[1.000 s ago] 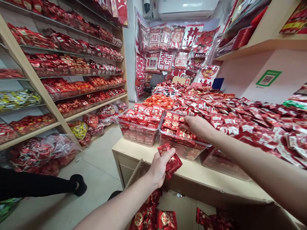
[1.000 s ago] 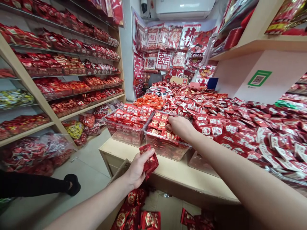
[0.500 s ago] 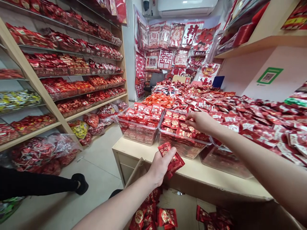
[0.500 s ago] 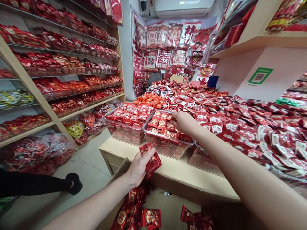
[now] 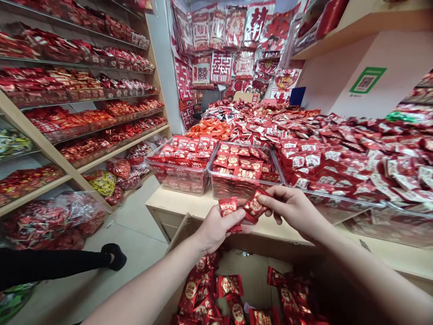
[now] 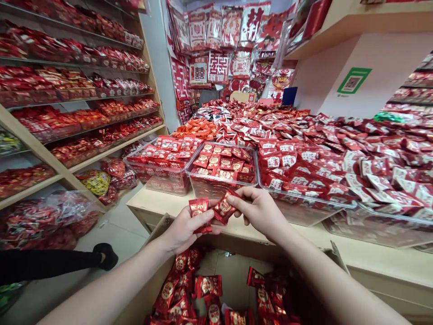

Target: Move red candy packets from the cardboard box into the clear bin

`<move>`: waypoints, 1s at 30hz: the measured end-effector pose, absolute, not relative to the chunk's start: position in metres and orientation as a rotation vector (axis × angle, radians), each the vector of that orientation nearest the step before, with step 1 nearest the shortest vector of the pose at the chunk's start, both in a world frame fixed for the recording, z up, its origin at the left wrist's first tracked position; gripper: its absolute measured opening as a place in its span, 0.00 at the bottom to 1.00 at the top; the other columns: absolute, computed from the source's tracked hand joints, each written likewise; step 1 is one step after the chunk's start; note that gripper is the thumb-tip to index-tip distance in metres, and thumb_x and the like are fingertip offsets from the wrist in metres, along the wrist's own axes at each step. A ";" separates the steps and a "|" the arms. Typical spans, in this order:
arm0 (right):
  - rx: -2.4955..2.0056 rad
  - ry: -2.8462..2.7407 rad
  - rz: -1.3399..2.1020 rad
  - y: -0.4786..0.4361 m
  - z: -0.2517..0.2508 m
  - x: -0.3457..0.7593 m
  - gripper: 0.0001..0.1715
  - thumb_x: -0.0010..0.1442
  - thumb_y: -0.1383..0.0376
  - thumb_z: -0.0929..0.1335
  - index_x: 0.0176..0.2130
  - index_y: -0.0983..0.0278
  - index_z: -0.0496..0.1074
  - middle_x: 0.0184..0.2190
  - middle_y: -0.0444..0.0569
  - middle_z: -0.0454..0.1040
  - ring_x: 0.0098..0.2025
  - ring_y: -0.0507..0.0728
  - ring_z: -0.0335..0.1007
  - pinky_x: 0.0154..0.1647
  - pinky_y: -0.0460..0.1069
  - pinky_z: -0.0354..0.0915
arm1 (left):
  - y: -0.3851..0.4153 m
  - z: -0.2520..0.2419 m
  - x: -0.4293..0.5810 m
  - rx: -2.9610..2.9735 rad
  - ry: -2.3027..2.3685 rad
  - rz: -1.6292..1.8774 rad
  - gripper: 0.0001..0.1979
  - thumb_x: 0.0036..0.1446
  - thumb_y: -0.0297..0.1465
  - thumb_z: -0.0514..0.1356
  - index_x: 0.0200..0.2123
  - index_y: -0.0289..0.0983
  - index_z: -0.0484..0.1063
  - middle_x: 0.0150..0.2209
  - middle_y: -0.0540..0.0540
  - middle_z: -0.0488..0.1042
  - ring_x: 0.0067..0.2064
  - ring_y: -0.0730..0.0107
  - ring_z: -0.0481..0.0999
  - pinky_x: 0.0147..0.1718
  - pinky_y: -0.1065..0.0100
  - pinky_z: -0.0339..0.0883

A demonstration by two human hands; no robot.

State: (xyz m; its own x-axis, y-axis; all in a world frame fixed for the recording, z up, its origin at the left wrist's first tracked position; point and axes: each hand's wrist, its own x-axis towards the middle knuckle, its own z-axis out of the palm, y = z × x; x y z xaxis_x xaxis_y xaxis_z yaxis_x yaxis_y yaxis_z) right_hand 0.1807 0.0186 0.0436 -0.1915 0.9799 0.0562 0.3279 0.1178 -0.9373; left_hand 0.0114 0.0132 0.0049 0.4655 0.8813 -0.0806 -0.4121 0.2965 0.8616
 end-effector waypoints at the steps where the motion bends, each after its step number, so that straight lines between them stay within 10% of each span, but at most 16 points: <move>1: -1.260 -1.600 1.099 0.019 0.045 0.183 0.15 0.49 0.56 0.65 0.24 0.66 0.66 0.17 0.42 0.65 0.16 0.46 0.56 0.14 0.42 0.55 | 0.013 0.005 0.011 0.942 0.632 0.909 0.15 0.46 0.32 0.61 0.38 0.33 0.69 0.35 0.40 0.73 0.33 0.64 0.74 0.29 0.68 0.67; 10: -1.063 -1.887 0.493 0.012 0.031 0.174 0.03 0.51 0.66 0.65 0.30 0.63 0.68 0.31 0.49 0.70 0.34 0.54 0.67 0.33 0.49 0.65 | 0.017 0.009 0.011 0.681 0.672 1.016 0.16 0.49 0.36 0.58 0.42 0.39 0.65 0.36 0.44 0.72 0.32 0.69 0.75 0.29 0.72 0.67; 16: -0.987 -2.085 0.305 0.013 0.031 0.179 0.14 0.51 0.73 0.59 0.35 0.61 0.68 0.41 0.51 0.68 0.44 0.56 0.64 0.43 0.52 0.63 | 0.021 0.010 0.008 0.753 0.705 1.162 0.19 0.42 0.29 0.63 0.41 0.39 0.66 0.36 0.47 0.73 0.31 0.73 0.73 0.27 0.74 0.67; 30: -1.253 -1.870 0.703 0.013 0.029 0.172 0.08 0.52 0.61 0.63 0.32 0.63 0.65 0.28 0.46 0.70 0.29 0.52 0.65 0.28 0.47 0.62 | 0.022 0.005 0.010 0.934 0.749 1.196 0.17 0.43 0.29 0.62 0.39 0.36 0.67 0.34 0.47 0.73 0.31 0.74 0.71 0.27 0.74 0.65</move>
State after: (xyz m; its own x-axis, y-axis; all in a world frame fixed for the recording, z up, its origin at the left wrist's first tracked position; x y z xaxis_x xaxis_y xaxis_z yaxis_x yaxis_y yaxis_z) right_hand 0.1722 0.0127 0.0289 -0.2262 0.9303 0.2889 0.5096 0.3658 -0.7788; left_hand 0.0095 0.0220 0.0046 0.2205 0.9754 -0.0023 -0.4275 0.0987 0.8986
